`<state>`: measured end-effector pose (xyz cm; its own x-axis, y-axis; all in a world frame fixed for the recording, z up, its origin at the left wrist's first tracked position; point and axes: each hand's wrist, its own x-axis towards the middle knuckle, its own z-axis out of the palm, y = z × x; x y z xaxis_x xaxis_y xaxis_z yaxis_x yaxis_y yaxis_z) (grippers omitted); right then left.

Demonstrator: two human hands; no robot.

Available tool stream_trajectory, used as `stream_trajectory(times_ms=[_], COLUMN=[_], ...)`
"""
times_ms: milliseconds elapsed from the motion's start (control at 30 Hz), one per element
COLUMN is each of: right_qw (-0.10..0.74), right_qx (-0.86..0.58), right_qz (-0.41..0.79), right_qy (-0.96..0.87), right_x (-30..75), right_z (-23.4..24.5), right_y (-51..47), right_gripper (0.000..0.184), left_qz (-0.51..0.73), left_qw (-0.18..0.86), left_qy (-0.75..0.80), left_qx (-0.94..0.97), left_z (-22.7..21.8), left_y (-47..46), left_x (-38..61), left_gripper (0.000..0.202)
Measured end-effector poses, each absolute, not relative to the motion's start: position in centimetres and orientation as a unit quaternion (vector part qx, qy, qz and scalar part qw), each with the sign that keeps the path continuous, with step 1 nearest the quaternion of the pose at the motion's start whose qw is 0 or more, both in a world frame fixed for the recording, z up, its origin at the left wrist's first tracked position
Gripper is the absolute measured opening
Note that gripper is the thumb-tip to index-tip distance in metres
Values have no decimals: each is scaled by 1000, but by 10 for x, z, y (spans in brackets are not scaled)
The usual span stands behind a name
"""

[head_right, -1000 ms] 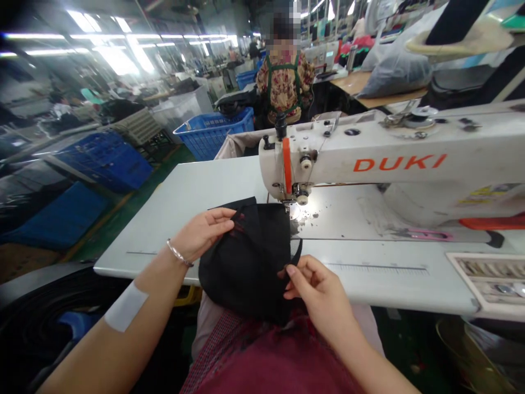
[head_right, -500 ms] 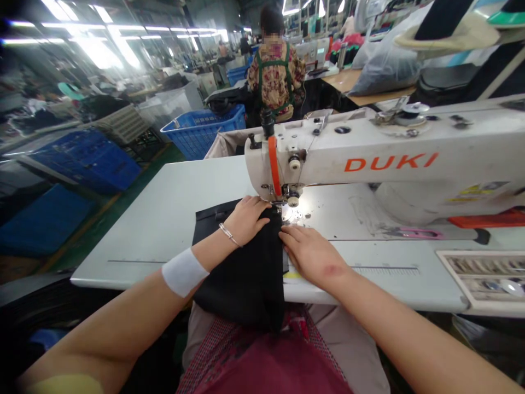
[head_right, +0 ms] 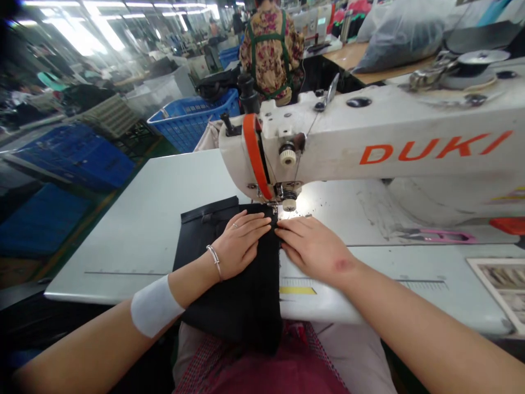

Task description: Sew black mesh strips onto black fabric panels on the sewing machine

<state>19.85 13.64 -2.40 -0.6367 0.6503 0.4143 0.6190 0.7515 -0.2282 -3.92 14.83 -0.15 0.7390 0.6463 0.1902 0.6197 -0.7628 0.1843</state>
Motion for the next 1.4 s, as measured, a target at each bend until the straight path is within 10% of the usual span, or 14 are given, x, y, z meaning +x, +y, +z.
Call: stream_trajectory(times_ms=[1400], right_qw=[203], right_qx=[-383], right_qz=[15], right_qy=[-901], right_x=[195], right_z=[-21], right_y=[137], right_gripper=[41], left_qz=[113], left_qw=[45], left_qy=[331], left_qx=[936], left_z=[-6], left_y=[175], left_x=[-39], left_gripper=[45])
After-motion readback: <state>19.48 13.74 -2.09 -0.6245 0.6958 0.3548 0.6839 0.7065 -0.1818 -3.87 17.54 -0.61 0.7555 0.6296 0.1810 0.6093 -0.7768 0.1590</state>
